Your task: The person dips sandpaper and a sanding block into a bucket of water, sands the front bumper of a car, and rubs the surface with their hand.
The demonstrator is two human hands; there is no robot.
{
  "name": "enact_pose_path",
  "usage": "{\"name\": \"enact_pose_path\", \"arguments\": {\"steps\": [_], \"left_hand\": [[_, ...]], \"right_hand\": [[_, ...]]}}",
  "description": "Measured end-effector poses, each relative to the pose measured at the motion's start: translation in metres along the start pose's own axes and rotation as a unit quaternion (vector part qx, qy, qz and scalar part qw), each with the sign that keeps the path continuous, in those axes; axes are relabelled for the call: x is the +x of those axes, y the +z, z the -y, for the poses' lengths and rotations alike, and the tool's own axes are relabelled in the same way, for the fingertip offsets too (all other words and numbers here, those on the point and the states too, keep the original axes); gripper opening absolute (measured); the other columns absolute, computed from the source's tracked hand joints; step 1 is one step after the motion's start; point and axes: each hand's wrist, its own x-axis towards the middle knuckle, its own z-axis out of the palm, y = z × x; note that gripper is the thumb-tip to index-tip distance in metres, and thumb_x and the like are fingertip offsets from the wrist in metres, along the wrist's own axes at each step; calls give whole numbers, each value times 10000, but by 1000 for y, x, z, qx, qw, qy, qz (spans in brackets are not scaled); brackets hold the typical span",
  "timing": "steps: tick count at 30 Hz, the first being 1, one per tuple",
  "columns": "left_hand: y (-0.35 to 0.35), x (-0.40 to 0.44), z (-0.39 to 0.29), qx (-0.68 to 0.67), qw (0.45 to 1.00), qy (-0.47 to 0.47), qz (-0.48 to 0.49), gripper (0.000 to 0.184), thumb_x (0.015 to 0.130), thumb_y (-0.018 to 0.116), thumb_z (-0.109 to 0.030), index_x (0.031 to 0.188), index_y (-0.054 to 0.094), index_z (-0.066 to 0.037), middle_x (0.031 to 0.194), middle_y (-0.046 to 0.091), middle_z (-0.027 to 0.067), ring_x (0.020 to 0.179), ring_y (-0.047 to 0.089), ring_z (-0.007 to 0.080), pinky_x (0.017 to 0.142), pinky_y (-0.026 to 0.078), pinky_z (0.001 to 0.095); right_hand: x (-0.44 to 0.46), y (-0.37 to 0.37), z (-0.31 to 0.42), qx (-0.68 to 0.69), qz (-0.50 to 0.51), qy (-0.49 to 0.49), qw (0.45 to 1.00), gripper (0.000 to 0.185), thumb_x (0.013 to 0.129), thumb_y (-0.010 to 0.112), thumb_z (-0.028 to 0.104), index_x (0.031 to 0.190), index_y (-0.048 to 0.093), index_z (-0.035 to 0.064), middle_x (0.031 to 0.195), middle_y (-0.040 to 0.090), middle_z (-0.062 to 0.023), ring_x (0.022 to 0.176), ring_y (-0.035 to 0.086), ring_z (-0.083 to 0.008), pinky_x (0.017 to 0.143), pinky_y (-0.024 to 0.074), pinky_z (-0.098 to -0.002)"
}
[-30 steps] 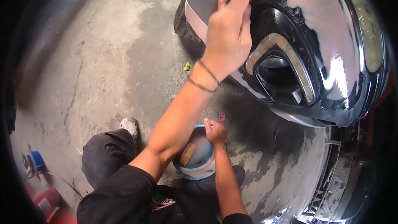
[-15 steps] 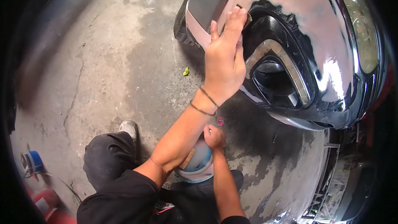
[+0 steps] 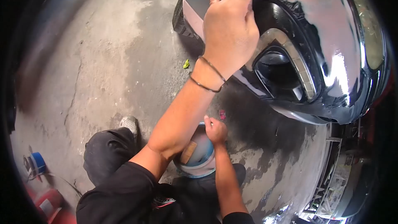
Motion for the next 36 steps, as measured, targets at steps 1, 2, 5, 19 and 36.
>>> {"name": "enact_pose_path", "arguments": {"steps": [1, 2, 5, 19, 36], "left_hand": [[2, -1, 0, 1, 1000, 5, -6, 616, 952, 558, 51, 1558, 572, -61, 1573, 612, 197, 1485, 562, 373, 1288, 307, 646], [2, 0, 0, 0, 1000, 14, -15, 619, 953, 555, 53, 1561, 570, -64, 1575, 610, 196, 1483, 565, 368, 1291, 305, 642], [-5, -21, -4, -9, 1000, -17, -14, 625, 951, 568, 56, 1561, 576, -79, 1567, 624, 177, 1471, 581, 355, 1303, 292, 613], [-1, -7, -8, -41, 997, 46, -50, 563, 889, 616, 19, 1452, 612, 20, 1499, 647, 265, 1401, 625, 429, 1269, 328, 658], [6, 14, -17, -126, 975, 141, -113, 366, 819, 641, 40, 1184, 662, 36, 1303, 728, 266, 1267, 669, 463, 1160, 457, 608]], "right_hand": [[5, -1, 2, 7, 13, 12, 1000, 440, 1049, 628, 477, 865, 777, 106, 862, 735, -251, 851, 711, -504, 761, 541, -595], [4, 0, 4, 8, 12, 8, 1000, 440, 1049, 628, 477, 865, 777, 106, 862, 735, -251, 851, 711, -504, 761, 541, -595], [6, 1, 2, 7, -16, -12, 1000, 452, 1050, 635, 477, 851, 768, 93, 856, 729, -256, 845, 705, -512, 751, 537, -598], [4, 4, -3, 12, -35, -27, 999, 455, 1043, 653, 468, 810, 746, 89, 820, 714, -255, 807, 696, -508, 723, 532, -592], [5, 13, -14, 35, -57, -73, 995, 410, 1045, 660, 438, 821, 760, 109, 805, 714, -252, 790, 696, -509, 708, 529, -601]]}}
